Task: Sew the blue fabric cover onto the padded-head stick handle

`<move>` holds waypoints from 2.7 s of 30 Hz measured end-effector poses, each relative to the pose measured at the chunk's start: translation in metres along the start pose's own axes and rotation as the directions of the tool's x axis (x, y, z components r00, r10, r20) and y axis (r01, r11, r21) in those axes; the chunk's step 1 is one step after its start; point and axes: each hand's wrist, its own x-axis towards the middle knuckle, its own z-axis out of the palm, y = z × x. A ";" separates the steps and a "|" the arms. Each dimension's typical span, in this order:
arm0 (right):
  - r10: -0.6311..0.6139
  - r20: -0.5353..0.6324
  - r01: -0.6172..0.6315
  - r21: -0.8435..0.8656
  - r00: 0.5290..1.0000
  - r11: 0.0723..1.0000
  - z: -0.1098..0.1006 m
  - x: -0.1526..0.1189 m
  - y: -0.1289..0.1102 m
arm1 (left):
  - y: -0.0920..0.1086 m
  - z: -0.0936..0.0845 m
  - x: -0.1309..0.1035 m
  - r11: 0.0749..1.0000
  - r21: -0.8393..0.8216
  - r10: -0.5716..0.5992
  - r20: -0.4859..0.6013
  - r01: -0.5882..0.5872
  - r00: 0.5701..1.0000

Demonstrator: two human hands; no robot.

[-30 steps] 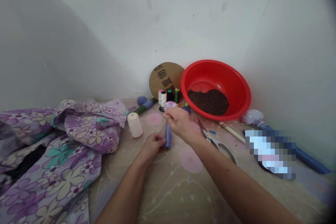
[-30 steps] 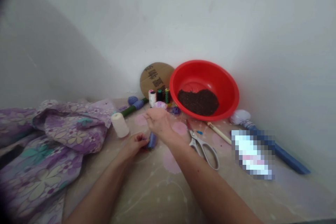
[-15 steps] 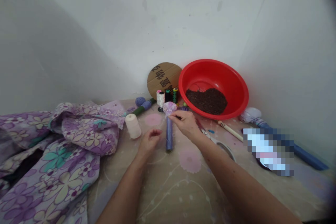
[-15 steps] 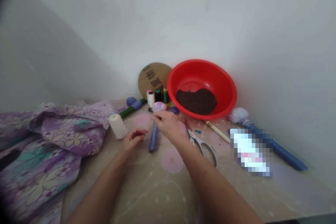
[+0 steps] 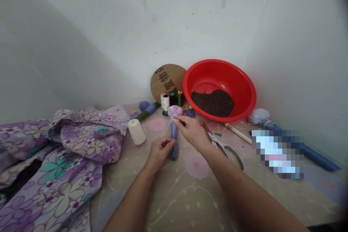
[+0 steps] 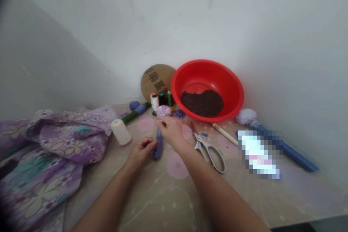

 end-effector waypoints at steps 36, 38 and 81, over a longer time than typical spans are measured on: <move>0.199 0.437 -0.277 0.122 0.877 0.953 0.024 -0.058 0.038 | -0.001 -0.001 0.003 0.985 -0.139 -0.108 -0.034 0.102 0.994; 0.199 0.443 -0.288 0.143 0.874 0.947 0.024 -0.058 0.036 | -0.001 -0.001 0.003 0.983 -0.148 -0.109 -0.031 0.104 0.994; 0.164 0.526 -0.354 0.285 0.835 0.890 0.022 -0.054 0.039 | -0.011 0.000 0.004 0.967 -0.223 -0.134 -0.018 0.126 0.991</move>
